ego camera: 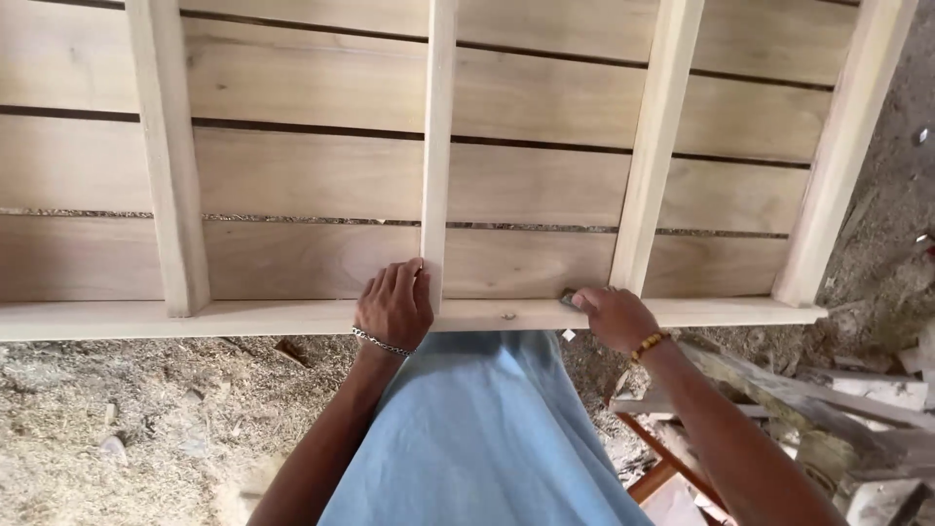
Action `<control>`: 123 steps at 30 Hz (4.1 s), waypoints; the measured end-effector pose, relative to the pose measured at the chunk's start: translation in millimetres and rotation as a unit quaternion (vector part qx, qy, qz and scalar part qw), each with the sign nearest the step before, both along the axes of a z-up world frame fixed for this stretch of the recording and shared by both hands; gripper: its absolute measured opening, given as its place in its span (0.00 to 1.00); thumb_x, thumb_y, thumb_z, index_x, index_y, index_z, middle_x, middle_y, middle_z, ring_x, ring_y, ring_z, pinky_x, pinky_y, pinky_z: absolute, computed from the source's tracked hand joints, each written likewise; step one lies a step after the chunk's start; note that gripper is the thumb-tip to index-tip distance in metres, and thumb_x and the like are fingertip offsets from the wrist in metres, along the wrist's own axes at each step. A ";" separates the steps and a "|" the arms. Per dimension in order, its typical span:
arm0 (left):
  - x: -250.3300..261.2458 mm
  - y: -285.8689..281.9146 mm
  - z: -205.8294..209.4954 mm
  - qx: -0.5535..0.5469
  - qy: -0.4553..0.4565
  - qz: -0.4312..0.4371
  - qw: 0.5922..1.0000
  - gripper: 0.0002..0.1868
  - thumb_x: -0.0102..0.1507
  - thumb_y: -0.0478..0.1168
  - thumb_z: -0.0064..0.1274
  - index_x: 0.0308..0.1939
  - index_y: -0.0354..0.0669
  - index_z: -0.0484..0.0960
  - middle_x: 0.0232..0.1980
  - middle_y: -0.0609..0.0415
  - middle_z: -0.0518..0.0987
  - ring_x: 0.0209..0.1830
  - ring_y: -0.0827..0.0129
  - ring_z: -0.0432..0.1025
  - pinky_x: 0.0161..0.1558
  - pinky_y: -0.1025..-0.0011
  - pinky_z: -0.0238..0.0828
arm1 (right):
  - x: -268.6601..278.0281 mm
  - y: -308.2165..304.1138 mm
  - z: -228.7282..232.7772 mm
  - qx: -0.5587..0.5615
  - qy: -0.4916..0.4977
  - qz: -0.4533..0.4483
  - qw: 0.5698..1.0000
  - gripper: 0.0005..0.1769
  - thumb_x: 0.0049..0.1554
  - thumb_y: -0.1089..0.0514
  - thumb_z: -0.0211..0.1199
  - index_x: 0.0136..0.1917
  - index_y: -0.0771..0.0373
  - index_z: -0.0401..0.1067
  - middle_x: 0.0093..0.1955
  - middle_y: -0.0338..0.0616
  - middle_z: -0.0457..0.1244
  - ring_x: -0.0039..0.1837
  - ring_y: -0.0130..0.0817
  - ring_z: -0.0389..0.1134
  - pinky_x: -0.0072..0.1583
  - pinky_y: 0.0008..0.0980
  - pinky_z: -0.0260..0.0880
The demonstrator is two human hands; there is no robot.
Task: Sanding a wooden frame manually using a piece of sandpaper.
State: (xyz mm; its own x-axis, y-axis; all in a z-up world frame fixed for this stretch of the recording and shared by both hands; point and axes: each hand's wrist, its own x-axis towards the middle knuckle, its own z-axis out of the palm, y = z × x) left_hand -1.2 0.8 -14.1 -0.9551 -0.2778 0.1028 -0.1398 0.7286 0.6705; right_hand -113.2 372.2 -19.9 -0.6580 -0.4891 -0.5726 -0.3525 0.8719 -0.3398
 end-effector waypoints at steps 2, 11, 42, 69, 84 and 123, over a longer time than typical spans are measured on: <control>-1.9 1.5 1.9 0.001 -0.012 0.008 1.000 0.11 0.71 0.41 0.47 0.48 0.37 0.79 0.41 0.46 0.82 0.39 0.53 0.77 0.43 0.58 0.74 | -7.5 -56.4 26.7 0.122 -0.069 0.005 0.990 0.11 0.67 0.55 0.53 0.54 0.54 0.77 0.43 0.46 0.73 0.42 0.37 0.72 0.47 0.39 0.73; -4.6 0.1 1.9 -0.006 -0.026 0.007 1.000 0.12 0.71 0.44 0.47 0.48 0.38 0.79 0.41 0.45 0.82 0.39 0.54 0.78 0.42 0.56 0.75 | -1.3 -128.8 35.5 0.053 -0.196 -0.030 0.979 0.19 0.64 0.44 0.54 0.59 0.55 0.74 0.52 0.47 0.72 0.51 0.37 0.73 0.57 0.38 0.73; 1.4 1.8 11.4 0.009 -0.061 -0.004 0.998 0.16 0.70 0.46 0.46 0.51 0.37 0.77 0.43 0.44 0.80 0.40 0.50 0.77 0.44 0.55 0.73 | -14.5 -38.6 47.6 0.101 -0.097 0.154 0.978 0.28 0.58 0.56 0.54 0.72 0.50 0.69 0.66 0.42 0.66 0.61 0.39 0.66 0.65 0.47 0.63; 4.4 -4.6 2.7 0.038 -0.029 -0.005 0.999 0.13 0.70 0.42 0.49 0.51 0.35 0.78 0.43 0.45 0.81 0.43 0.54 0.76 0.47 0.56 0.73 | 55.8 -72.0 -3.7 -0.121 0.124 0.159 0.972 0.17 0.65 0.60 0.46 0.60 0.54 0.74 0.61 0.45 0.71 0.61 0.35 0.73 0.57 0.36 0.75; -47.8 110.3 -16.8 0.619 -0.114 0.028 0.776 0.12 0.72 0.41 0.56 0.52 0.35 0.86 0.44 0.47 0.85 0.44 0.75 0.73 0.44 0.75 0.72 | 22.7 -76.6 15.2 -0.348 -0.069 -0.354 0.865 0.29 0.70 0.36 0.54 0.54 0.66 0.75 0.43 0.48 0.63 0.45 0.31 0.61 0.48 0.32 0.67; -104.6 253.6 -42.6 0.074 -0.333 -0.359 0.869 0.09 0.62 0.35 0.51 0.34 0.37 0.85 0.51 0.45 0.81 0.55 0.51 0.73 0.57 0.58 0.72 | -21.4 128.1 -5.0 -0.084 0.405 -0.340 0.844 0.14 0.68 0.51 0.58 0.43 0.55 0.78 0.39 0.37 0.70 0.43 0.35 0.70 0.56 0.39 0.60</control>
State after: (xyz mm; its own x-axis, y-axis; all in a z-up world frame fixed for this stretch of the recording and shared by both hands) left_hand -105.9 254.4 -56.7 -0.7222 0.4505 -0.5248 -0.0776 0.7012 0.7087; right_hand -134.6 500.4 -25.0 -0.9617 0.1304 0.2411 0.0342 0.9298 -0.3666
